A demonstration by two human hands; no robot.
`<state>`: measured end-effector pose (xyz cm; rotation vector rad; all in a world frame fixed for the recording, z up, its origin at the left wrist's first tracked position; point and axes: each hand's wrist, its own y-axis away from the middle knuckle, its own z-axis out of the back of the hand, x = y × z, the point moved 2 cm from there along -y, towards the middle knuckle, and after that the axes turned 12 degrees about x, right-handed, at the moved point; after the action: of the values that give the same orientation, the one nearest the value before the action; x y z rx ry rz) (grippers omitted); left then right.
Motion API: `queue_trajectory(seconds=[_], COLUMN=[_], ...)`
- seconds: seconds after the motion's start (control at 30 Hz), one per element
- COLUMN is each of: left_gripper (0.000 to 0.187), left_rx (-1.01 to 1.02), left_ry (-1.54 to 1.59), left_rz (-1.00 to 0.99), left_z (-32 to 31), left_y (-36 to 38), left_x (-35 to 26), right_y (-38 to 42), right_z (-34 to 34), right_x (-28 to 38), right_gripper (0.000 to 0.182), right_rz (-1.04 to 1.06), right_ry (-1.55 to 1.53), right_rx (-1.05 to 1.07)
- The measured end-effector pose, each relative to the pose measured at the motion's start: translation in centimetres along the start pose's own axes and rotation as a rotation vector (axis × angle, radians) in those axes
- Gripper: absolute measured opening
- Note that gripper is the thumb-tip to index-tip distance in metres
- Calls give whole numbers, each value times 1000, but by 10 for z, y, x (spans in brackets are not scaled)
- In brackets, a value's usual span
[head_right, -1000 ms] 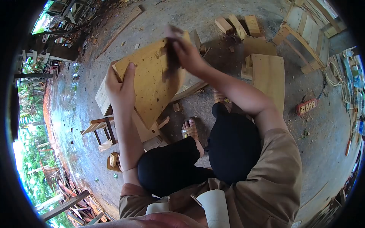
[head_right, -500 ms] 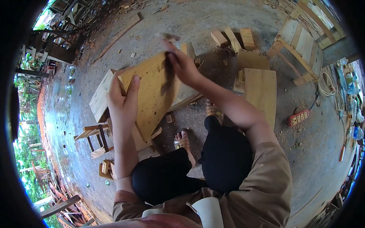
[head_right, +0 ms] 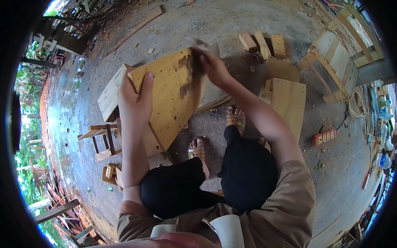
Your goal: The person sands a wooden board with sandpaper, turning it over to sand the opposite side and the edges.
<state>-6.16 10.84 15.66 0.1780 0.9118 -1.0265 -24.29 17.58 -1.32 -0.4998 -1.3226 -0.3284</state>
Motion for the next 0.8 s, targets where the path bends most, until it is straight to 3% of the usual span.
queue_trajectory(seconds=[0.07,0.2,0.3,0.37,0.53,0.6,0.67,0.73,0.8], left_gripper=[19,23,24,24,26,26,26,26,26], left_rx=[-31,20,-12,-55,-50,-51,-50,-72,-60], left_ry=[-15,-41,-18,-26,9,1,-9,57,54], left_rz=[16,65,58,58,108,102,94,123,124], left_z=[2,3,2,4,9,8,7,9,11], left_y=[1,1,-3,-2,-1,0,-4,-5,-5], left_x=[-1,0,8,10,16,18,20,23,24], right_y=[-5,-2,6,19,5,-5,3,8,14], right_z=[16,13,-11,-28,-18,-7,-18,-30,-33], right_x=[-43,-16,23,60,9,-39,15,38,47], right_gripper=[31,31,32,34,36,36,35,36,37], right_rz=[-328,-366,-224,143,156,-485,-498,54,120], right_ry=[-207,12,-11,192,276,193,337,328,304], right_rx=[-41,-11,11,87,104,111,142,139,156])
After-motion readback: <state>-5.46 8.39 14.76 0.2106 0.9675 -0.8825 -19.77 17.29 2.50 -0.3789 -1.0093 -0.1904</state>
